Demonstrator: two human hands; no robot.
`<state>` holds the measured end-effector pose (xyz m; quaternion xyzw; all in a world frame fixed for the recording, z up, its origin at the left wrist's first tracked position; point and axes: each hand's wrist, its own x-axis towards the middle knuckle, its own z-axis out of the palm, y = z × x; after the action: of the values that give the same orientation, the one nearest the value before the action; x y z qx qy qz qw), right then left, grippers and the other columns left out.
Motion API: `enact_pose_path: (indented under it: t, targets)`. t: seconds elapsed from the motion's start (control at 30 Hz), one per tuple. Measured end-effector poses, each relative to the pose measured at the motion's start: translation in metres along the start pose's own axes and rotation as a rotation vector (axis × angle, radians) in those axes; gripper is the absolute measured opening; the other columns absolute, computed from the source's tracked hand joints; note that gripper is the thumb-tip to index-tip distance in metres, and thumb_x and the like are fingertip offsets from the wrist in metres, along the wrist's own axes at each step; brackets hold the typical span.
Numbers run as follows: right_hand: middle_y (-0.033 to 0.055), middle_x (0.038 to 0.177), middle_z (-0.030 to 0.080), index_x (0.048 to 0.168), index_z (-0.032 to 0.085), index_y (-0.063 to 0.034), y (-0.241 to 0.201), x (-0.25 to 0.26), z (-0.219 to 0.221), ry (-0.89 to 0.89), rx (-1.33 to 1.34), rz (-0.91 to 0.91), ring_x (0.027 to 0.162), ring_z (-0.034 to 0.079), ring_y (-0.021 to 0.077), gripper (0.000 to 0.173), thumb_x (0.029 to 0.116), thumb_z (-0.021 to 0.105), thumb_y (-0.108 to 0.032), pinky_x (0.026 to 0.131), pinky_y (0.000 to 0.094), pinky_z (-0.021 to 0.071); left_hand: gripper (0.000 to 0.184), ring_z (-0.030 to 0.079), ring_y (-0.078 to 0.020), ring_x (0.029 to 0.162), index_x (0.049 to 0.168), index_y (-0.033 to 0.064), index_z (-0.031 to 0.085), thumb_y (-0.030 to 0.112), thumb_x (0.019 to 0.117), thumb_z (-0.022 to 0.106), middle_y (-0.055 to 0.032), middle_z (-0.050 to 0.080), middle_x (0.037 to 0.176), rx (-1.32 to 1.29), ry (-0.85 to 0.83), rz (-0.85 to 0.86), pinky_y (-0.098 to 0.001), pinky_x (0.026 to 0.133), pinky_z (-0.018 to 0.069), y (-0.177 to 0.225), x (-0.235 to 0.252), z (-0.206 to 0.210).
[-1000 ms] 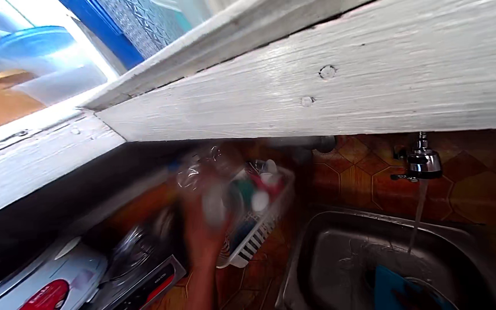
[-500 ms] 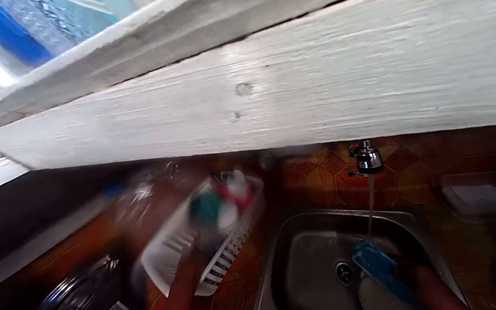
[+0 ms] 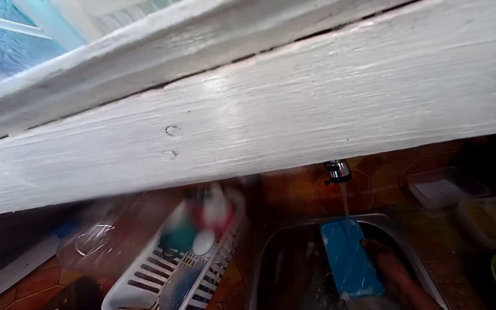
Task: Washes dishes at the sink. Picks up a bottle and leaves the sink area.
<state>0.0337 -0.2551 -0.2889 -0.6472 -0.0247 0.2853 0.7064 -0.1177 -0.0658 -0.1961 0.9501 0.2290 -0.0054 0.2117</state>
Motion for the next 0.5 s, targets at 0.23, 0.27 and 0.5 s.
enact_pose_path:
  t: [0.23,0.27,0.5]
  targets:
    - [0.0160,0.115,0.067,0.132,0.058,-0.0036,0.011,0.002,0.009,0.062,-0.007,-0.062,0.092,0.068,0.0215,0.034,0.0980,0.060,0.001,0.079,0.0389,0.0583,0.045,0.065,-0.0354,0.118,0.143,-0.0029,0.053,0.022,0.1053,0.057,-0.0252,0.063,0.133,-0.598,-0.104,-0.290,-0.0503,0.104,0.0520,0.002,0.025,0.099]
    - [0.0152,0.109,0.068,0.130,0.060,-0.0030,0.014,0.001,0.011,0.060,-0.046,-0.080,0.089,0.068,0.0205,0.033,0.0977,0.060,0.001,0.078,0.0382,0.0583,0.044,0.066,-0.0355,0.116,0.142,-0.0033,0.053,0.021,0.1058,0.056,-0.0251,0.063,0.131,-0.622,-0.110,-0.325,-0.0509,0.102,0.0534,0.001,0.024,0.105]
    - [0.0258,0.119,0.064,0.121,0.067,0.0047,0.025,0.000,0.030,0.056,-0.473,-0.159,0.104,0.066,0.0342,0.030,0.0916,0.068,0.001,0.093,0.0461,0.0546,0.038,0.067,-0.0376,0.112,0.133,-0.0053,0.061,0.022,0.1084,0.050,-0.0270,0.065,0.124,-0.583,-0.167,-0.498,-0.0533,0.098,0.0529,-0.003,0.013,0.095]
